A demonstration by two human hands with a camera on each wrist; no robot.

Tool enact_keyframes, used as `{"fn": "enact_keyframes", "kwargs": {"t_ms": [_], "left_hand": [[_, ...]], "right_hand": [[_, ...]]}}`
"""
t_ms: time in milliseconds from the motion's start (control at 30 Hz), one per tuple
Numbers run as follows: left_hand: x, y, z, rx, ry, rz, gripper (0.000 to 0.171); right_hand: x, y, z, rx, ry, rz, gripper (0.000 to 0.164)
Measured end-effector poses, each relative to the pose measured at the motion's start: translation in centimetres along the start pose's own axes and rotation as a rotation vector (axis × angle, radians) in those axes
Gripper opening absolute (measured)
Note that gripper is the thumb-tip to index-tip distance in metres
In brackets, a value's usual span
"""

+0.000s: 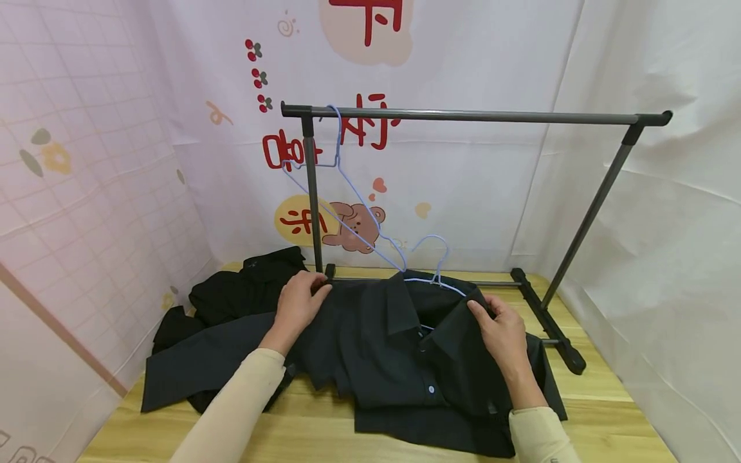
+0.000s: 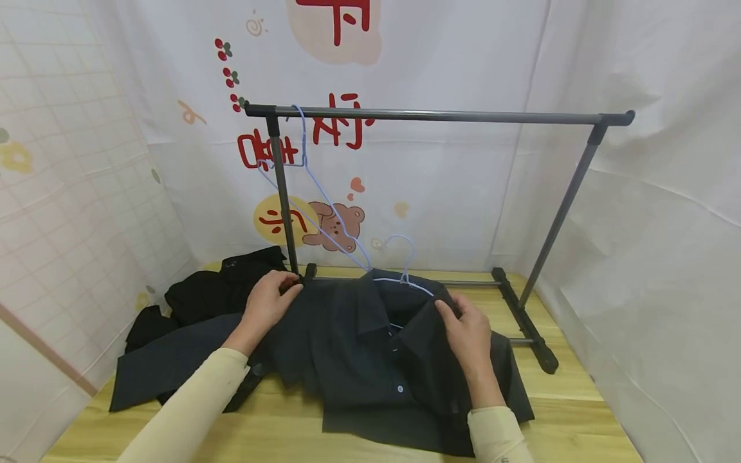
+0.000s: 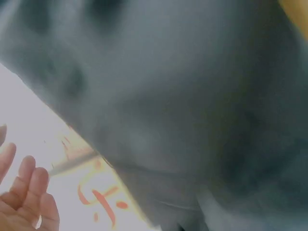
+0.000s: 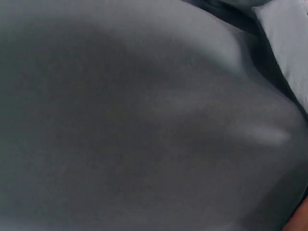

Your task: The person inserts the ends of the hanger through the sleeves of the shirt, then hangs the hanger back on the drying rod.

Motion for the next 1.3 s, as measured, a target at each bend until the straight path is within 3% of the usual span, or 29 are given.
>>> {"fn": "enact_keyframes", "kwargs": {"t_ms": [100, 267, 367, 500, 767, 1033, 1167, 1300], "left_hand": [[-2.7, -1.3, -0.3, 0.061, -0.088, -0.082, 0.038], [-6.1, -3.7, -0.9, 0.248, -0.182, -0.191, 0.052], [-6.8, -4.7, -1.1, 0.333, -0.143, -0.239, 0.049], [-6.3, -5.4, -1.3, 0.376, -0.038, -0.309, 0.041], [-5.0, -5.7, -1.3, 0.360, 0.063, -0.336, 0.031], [-3.6, -5.5, -1.3, 0.294, 0.096, -0.345, 0.022], [-2.5, -5.1, -1.0, 0.248, 0.135, -0.378, 0.025], [-1.3, -4.5, -0.6, 0.198, 0.189, -0.433, 0.023]], "right_hand": [[0.2, -0.4, -0.2, 0.018, 0.013, 0.010, 0.037], [0.6, -1.1, -0.6, 0.069, 0.027, 0.027, 0.037], [0.8, -1.4, -0.8, 0.098, 0.028, 0.035, 0.037], [0.7, -1.8, -0.8, 0.136, 0.014, 0.023, 0.039], [0.6, -1.8, -0.8, 0.183, 0.040, -0.128, 0.047], [-1.0, -0.5, -0.6, 0.258, 0.077, -0.261, 0.056], [-2.1, 0.9, -0.1, 0.335, 0.021, -0.265, 0.066], [-3.8, 2.4, 0.2, 0.463, -0.117, -0.159, 0.072]]}}
Point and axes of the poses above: each hand's wrist, its own z-axis towards the middle knuckle, its own y-axis out of the back of the hand, x = y × z, the point moved 4 cm from there along z, towards the middle knuckle, and after that the axes turned 7 degrees about -x, right-handed, at the moved point
